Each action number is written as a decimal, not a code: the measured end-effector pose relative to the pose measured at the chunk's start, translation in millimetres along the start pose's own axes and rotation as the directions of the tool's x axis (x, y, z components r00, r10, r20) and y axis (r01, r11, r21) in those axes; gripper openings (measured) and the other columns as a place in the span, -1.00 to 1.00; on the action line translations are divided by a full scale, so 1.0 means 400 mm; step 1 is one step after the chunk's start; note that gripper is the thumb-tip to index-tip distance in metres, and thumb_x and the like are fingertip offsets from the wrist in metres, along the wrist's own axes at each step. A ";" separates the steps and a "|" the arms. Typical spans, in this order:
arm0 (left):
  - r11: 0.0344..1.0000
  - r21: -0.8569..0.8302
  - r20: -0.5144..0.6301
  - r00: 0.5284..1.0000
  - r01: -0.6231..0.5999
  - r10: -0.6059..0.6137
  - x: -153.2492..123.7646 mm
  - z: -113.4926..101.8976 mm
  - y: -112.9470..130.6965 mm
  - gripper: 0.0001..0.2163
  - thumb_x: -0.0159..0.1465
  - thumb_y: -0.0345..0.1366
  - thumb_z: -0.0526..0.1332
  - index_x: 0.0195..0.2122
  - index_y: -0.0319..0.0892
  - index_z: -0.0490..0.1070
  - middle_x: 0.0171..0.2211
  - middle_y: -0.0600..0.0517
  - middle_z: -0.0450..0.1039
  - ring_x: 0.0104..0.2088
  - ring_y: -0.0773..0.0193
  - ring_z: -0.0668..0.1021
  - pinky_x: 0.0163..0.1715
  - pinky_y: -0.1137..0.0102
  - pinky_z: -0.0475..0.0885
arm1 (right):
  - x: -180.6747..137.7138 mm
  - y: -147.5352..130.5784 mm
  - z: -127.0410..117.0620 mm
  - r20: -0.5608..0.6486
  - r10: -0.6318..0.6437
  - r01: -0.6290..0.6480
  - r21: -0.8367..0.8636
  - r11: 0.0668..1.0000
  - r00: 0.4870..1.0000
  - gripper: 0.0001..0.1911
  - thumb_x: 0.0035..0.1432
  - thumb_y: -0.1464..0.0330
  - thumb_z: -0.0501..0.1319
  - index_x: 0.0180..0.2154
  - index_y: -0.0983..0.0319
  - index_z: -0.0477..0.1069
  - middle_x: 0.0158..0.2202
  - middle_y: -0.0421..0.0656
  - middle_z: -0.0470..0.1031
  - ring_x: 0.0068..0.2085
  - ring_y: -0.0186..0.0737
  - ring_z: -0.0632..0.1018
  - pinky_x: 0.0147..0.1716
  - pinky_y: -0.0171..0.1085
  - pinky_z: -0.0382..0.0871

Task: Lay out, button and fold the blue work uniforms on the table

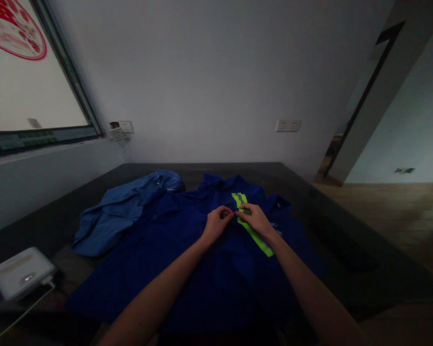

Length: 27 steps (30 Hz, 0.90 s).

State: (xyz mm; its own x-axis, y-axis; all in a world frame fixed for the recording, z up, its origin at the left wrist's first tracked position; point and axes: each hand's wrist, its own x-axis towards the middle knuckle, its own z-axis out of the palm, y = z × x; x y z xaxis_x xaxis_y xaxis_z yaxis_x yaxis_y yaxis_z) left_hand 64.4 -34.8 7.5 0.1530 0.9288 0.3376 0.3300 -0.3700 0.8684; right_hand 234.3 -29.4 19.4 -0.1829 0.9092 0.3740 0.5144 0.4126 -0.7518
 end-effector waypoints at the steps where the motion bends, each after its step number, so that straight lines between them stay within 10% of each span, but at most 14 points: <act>1: 1.000 -0.008 0.003 1.000 0.002 -0.002 0.001 0.000 -0.003 -0.91 0.14 -0.31 0.21 -0.37 -0.19 0.45 -0.44 0.05 0.50 -0.40 0.31 0.51 -0.36 0.46 0.37 | 0.000 -0.001 -0.001 0.001 -0.003 0.003 -0.002 1.000 1.000 -0.75 0.01 0.20 0.23 -0.41 0.28 0.45 -0.42 -0.14 0.50 -0.37 -0.18 0.48 -0.34 -0.28 0.28; 27: 0.997 0.064 -0.009 0.999 0.037 -0.037 0.009 -0.001 -0.019 -0.91 0.12 -0.29 0.24 -0.46 -0.20 0.44 -0.50 0.07 0.49 -0.45 0.32 0.50 -0.44 0.47 0.34 | 0.002 0.015 0.008 0.008 0.096 -0.096 0.048 0.994 0.995 -0.74 -0.06 0.22 0.27 -0.39 0.29 0.50 -0.40 -0.09 0.54 -0.38 -0.13 0.53 -0.38 -0.27 0.33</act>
State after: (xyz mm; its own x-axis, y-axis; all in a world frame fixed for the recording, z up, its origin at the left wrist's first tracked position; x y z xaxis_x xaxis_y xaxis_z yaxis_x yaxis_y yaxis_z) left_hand 62.1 -28.7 2.4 0.1320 0.9419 0.3090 0.3941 -0.3359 0.8555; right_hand 234.5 -26.0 13.5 -0.1395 0.9449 0.2961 0.4890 0.3257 -0.8092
